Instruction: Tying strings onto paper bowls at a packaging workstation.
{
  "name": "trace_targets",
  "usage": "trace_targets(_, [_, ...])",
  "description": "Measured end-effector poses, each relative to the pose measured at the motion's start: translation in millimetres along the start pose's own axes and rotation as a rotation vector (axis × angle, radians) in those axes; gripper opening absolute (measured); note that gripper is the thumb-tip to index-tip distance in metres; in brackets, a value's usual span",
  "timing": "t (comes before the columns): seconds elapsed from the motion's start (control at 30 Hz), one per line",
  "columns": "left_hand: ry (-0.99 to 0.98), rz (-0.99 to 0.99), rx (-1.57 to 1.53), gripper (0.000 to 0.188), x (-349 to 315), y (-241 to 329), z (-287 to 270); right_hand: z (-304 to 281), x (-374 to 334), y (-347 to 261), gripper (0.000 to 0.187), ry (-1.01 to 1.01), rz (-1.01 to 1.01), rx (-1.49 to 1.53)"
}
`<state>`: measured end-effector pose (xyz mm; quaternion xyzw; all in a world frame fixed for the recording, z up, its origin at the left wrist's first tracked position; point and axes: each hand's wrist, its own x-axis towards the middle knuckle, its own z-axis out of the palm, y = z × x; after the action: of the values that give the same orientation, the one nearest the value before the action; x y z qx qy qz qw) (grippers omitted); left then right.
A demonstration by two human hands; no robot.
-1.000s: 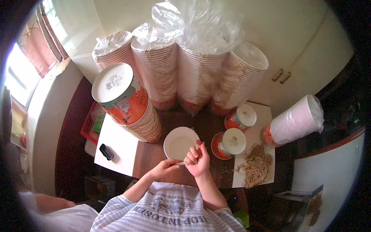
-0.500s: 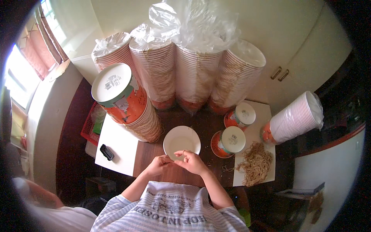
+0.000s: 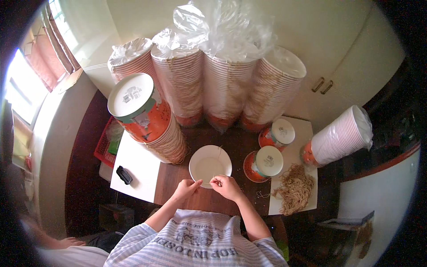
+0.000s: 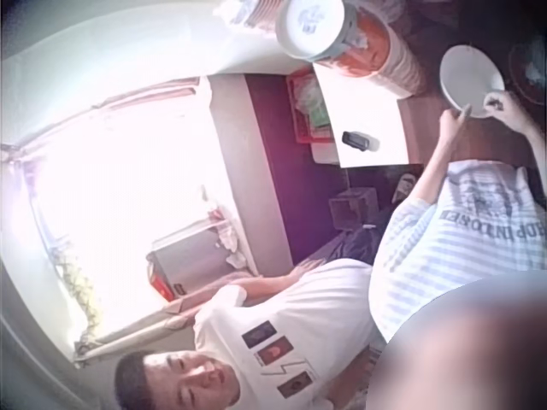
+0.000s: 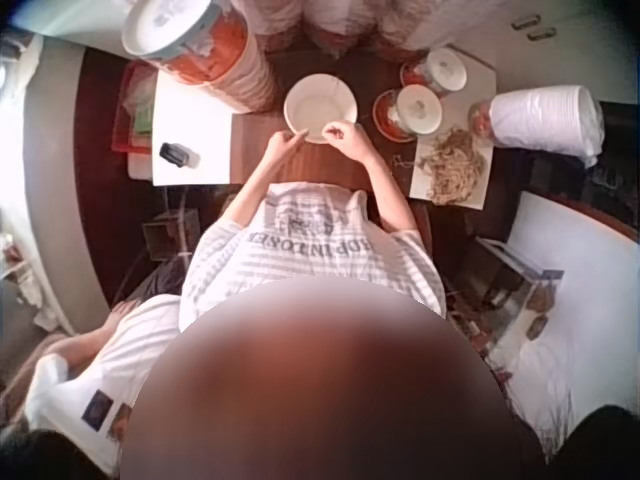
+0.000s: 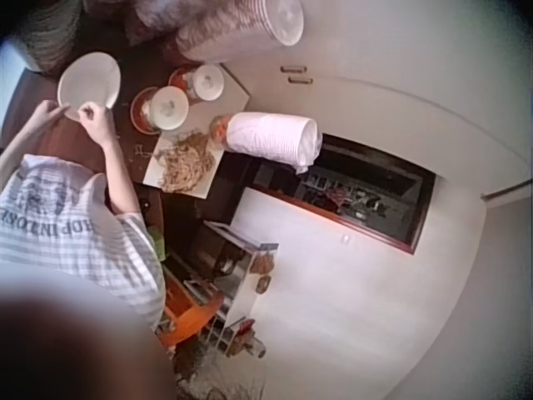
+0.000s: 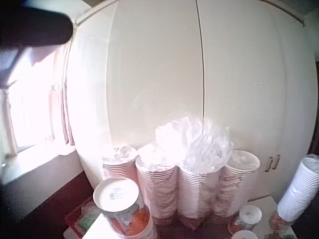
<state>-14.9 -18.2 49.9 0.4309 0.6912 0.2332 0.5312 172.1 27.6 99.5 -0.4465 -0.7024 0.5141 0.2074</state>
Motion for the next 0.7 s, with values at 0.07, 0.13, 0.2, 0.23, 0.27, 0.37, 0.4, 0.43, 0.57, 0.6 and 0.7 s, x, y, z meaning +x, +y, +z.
trace_targets(0.07, [0.006,-0.008,-0.043,0.035,6,0,6,-1,-1,4,0.009,0.020,0.013,0.009])
trace_targets(0.13, [0.109,0.080,-0.075,0.031,7,1,6,1,-1,6,0.009,0.062,-0.053,-0.022])
trace_targets(0.2, [0.155,0.149,0.019,0.030,11,-3,5,2,-1,7,0.009,0.077,-0.071,-0.062])
trace_targets(0.23, [0.203,0.216,0.114,0.029,12,-5,4,5,-1,7,0.010,0.090,-0.089,-0.100])
trace_targets(0.27, [0.203,0.214,0.115,0.029,13,-8,3,9,-1,9,0.009,0.107,-0.093,-0.162])
trace_targets(0.37, [0.251,0.310,0.137,0.029,12,-10,-2,26,4,14,0.008,0.132,-0.161,-0.254])
trace_targets(0.4, [0.202,0.311,0.106,0.027,10,-9,-5,33,7,18,0.007,0.161,-0.163,-0.230])
trace_targets(0.43, [0.159,0.309,0.074,0.026,8,-8,-7,38,9,21,0.007,0.156,-0.167,-0.229])
trace_targets(0.57, [0.126,0.344,0.068,0.023,9,-13,-9,52,18,30,0.006,0.229,-0.163,-0.343])
trace_targets(0.6, [0.130,0.360,0.044,0.023,7,-12,-9,54,19,33,0.005,0.243,-0.166,-0.381])
trace_targets(0.7, [0.163,0.378,0.048,0.023,8,-16,-8,58,21,37,0.005,0.253,-0.175,-0.381])
